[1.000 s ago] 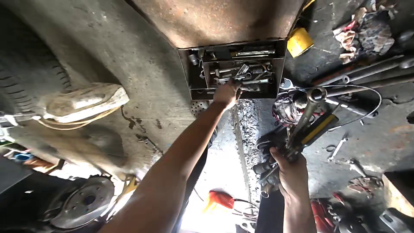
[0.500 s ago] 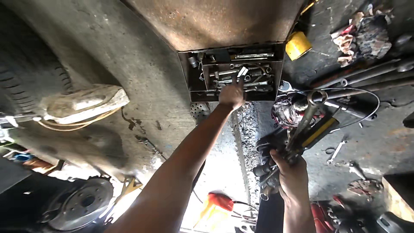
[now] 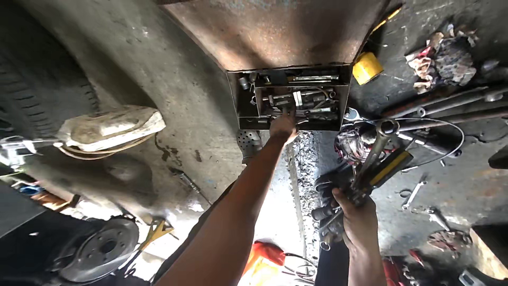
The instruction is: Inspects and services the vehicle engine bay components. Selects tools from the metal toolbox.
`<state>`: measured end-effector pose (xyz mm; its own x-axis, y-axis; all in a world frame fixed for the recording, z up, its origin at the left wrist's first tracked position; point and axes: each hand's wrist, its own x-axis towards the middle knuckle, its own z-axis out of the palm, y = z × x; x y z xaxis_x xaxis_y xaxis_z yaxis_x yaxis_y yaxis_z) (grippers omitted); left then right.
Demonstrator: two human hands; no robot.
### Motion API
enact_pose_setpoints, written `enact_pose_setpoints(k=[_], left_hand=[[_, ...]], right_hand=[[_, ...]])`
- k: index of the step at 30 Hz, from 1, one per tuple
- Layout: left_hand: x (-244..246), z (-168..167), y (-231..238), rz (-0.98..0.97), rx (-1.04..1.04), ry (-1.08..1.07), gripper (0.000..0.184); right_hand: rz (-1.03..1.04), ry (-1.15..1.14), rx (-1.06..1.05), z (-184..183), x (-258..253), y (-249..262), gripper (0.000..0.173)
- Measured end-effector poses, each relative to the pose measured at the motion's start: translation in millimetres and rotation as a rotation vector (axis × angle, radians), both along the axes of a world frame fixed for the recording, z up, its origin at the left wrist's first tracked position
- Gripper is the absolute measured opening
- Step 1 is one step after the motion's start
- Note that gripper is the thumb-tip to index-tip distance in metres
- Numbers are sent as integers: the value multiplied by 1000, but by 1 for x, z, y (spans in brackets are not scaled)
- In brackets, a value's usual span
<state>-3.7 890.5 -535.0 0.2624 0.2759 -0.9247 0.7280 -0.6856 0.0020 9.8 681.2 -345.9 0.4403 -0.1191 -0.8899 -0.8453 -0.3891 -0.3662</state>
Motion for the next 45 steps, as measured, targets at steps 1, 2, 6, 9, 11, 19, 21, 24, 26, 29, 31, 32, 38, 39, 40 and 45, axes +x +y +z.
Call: enact_pose_setpoints(k=[1, 2, 6, 9, 11, 19, 21, 24, 26, 29, 31, 32, 38, 39, 40, 45], left_hand=[[-2, 0, 0, -7, -8, -2, 76], [-3, 1, -1, -17, -15, -11, 73], [-5, 5, -2, -89, -35, -33, 63], [-8, 8, -3, -133, -41, -67, 59], [-12, 10, -4, -118, -19, -130, 50], [-32, 22, -4, 1219, -400, -395, 26], [-40, 24, -3, 1367, -474, -401, 26], [-50, 26, -1, 1394, -504, -409, 26], [-54, 27, 0, 1340, -473, -419, 24], [-57, 26, 8, 1006, -360, -364, 30], [-48, 30, 16, 622, -222, -266, 31], [-45, 32, 20, 468, -176, -243, 29], [-30, 14, 34, 93, -69, -137, 42], [-26, 13, 36, 63, -61, -137, 44], [-20, 13, 36, 39, -55, -135, 44], [6, 11, 28, -45, -24, -146, 43]], right_hand=[[-1, -6, 7, 0, 0, 0, 24], [0, -6, 12, 0, 0, 0, 23], [11, -7, 5, 1, -1, 0, 25], [8, -5, 0, 2, -2, 1, 24], [2, -15, 2, 2, -2, 1, 25], [14, -18, 3, -1, -5, -2, 23], [16, -24, 4, 0, -6, 0, 24], [31, -28, -7, -1, -7, 1, 25], [49, -25, -16, -1, -8, 2, 25], [45, -25, -16, 0, -10, 4, 22], [38, -22, -20, 0, -11, 5, 23], [41, -23, -22, 0, -12, 5, 24], [48, -34, -30, 2, -15, 5, 22], [42, -36, -31, 2, -15, 5, 22], [37, -36, -29, 2, -16, 4, 22], [9, -23, -33, 3, -17, 4, 24]])
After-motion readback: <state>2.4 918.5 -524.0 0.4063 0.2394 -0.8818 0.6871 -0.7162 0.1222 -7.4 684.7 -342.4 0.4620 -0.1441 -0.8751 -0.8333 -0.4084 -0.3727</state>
